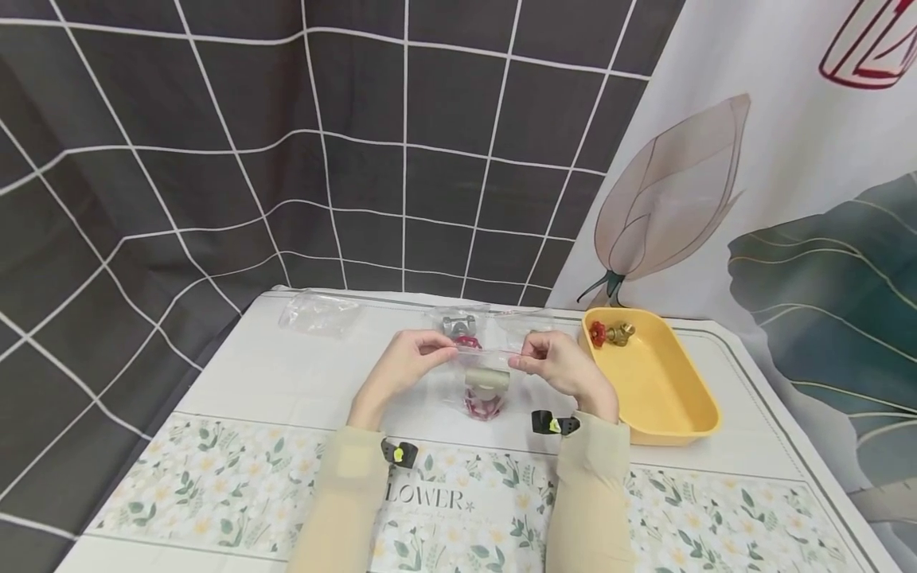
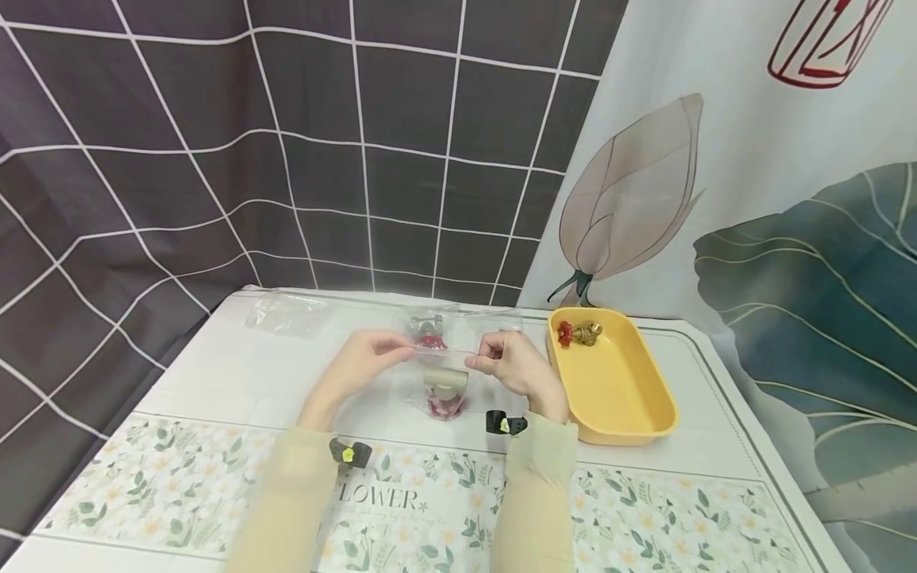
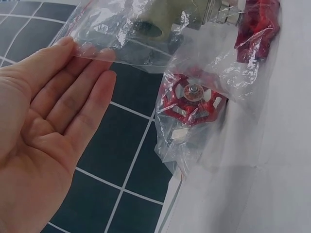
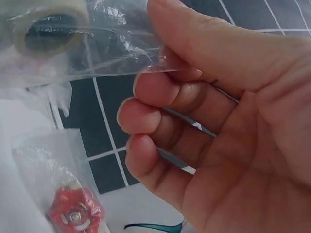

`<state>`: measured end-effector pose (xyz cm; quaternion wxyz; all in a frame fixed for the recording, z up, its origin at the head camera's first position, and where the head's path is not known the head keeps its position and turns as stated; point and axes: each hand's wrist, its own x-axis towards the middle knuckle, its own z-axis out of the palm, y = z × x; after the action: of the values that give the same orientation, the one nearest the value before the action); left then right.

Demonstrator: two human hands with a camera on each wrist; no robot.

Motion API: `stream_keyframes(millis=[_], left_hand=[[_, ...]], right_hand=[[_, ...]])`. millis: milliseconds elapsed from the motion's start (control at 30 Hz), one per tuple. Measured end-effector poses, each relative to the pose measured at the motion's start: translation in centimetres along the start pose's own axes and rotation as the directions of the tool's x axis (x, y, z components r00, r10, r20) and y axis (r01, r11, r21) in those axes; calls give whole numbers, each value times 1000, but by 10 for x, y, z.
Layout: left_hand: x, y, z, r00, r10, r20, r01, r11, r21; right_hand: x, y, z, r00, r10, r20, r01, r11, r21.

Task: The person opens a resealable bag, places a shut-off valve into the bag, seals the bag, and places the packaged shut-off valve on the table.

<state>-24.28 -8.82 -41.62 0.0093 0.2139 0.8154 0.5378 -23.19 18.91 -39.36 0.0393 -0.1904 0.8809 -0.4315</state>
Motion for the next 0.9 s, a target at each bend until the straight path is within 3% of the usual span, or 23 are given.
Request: stream_keyframes(millis=[200,900], left_hand=[[0,0,0,1000,26,-7,-26,1000,-9],[1,-3,0,1000,6,9,-6,1000,-24]], right_hand=[[0,-1,0,1000,-18,-17,18,1000,-24],[-4,4,-3,998,51,26,-51,999,-7]])
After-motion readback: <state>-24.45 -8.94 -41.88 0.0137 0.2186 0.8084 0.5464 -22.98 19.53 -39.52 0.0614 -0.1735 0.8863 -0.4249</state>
